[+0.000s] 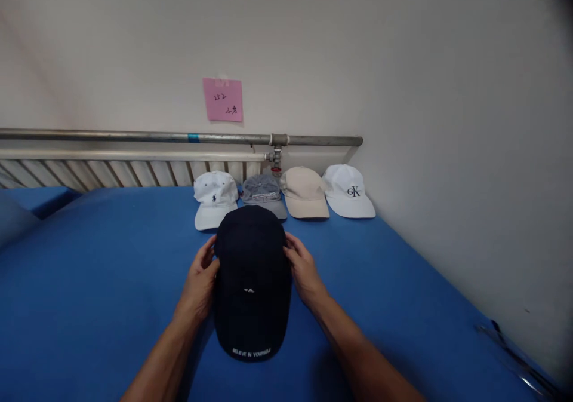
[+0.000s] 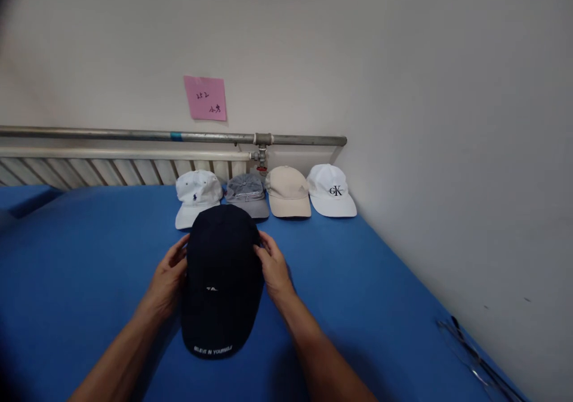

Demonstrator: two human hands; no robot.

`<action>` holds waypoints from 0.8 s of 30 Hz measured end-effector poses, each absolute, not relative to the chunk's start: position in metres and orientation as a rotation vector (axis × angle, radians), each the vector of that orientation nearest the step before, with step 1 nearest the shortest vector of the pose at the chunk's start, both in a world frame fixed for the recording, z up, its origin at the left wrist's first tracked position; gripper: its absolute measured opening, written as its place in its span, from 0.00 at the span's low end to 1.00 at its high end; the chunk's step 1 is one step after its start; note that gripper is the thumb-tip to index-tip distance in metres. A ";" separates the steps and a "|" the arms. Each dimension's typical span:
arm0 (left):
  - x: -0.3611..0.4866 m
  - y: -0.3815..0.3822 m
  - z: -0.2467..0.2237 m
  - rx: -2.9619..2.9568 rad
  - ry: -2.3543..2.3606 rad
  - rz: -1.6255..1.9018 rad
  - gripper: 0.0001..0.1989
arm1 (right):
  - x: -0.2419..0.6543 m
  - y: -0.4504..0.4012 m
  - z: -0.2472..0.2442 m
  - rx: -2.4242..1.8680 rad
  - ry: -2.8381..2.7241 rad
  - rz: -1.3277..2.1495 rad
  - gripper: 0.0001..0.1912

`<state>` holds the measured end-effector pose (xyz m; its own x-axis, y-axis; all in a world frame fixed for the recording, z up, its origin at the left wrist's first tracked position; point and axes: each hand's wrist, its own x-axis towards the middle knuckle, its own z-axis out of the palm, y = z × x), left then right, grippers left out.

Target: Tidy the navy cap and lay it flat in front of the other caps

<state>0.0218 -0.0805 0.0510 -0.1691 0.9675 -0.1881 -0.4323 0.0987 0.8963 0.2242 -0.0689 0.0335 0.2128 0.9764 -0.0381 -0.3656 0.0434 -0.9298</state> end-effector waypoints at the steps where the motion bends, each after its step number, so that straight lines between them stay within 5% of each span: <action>1: 0.022 -0.080 0.049 0.663 1.101 1.406 0.29 | 0.224 -0.068 0.032 -1.051 -0.775 1.208 0.18; 24: 0.013 -0.084 0.054 0.679 1.320 1.178 0.31 | 0.226 -0.076 0.034 -1.206 -0.839 1.139 0.15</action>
<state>0.0131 -0.0838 0.0538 -0.1488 0.9182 -0.3670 -0.2604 0.3216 0.9103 0.2259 -0.0759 0.0340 0.2561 0.9635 -0.0777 -0.2110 -0.0227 -0.9772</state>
